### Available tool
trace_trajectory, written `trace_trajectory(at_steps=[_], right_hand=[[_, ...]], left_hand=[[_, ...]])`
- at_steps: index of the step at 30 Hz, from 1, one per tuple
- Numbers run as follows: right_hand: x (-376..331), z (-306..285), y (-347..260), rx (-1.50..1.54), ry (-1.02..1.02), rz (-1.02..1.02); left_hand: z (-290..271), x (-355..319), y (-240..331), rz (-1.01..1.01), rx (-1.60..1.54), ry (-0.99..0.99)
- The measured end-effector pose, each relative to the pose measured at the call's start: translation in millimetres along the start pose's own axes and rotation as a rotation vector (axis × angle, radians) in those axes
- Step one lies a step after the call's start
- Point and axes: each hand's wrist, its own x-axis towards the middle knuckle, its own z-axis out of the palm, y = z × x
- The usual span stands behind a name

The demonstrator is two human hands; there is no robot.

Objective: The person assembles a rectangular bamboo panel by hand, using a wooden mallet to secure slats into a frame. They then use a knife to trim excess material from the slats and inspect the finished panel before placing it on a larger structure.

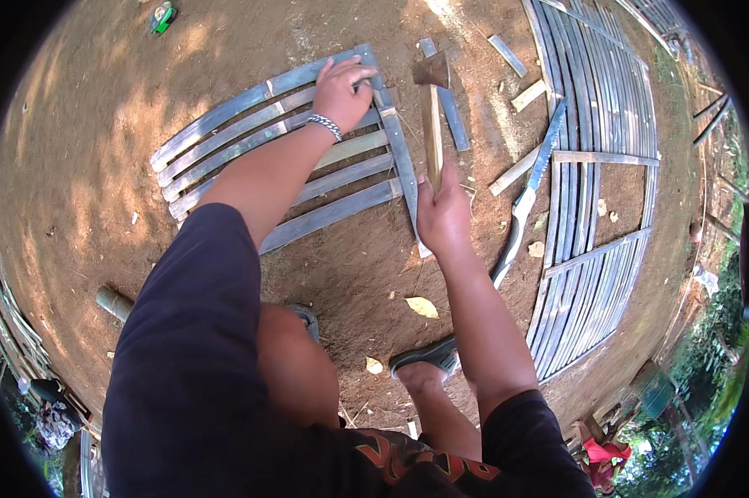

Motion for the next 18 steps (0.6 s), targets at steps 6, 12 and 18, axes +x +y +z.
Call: trace_trajectory(at_steps=[6, 12, 18], right_hand=[[-2.8, 4.6, 2.0, -0.033, -0.057, 0.032], [4.4, 17.8, 12.4, 0.043, -0.067, -0.035], [18.6, 8.9, 11.7, -0.031, -0.196, 0.048]], left_hand=[[-1.6, 87.2, 27.5, -0.123, 0.382, -0.082], [3.2, 83.5, 44.5, -0.102, 0.507, -0.282], [-0.7, 88.4, 39.9, -0.060, 0.540, -0.291]])
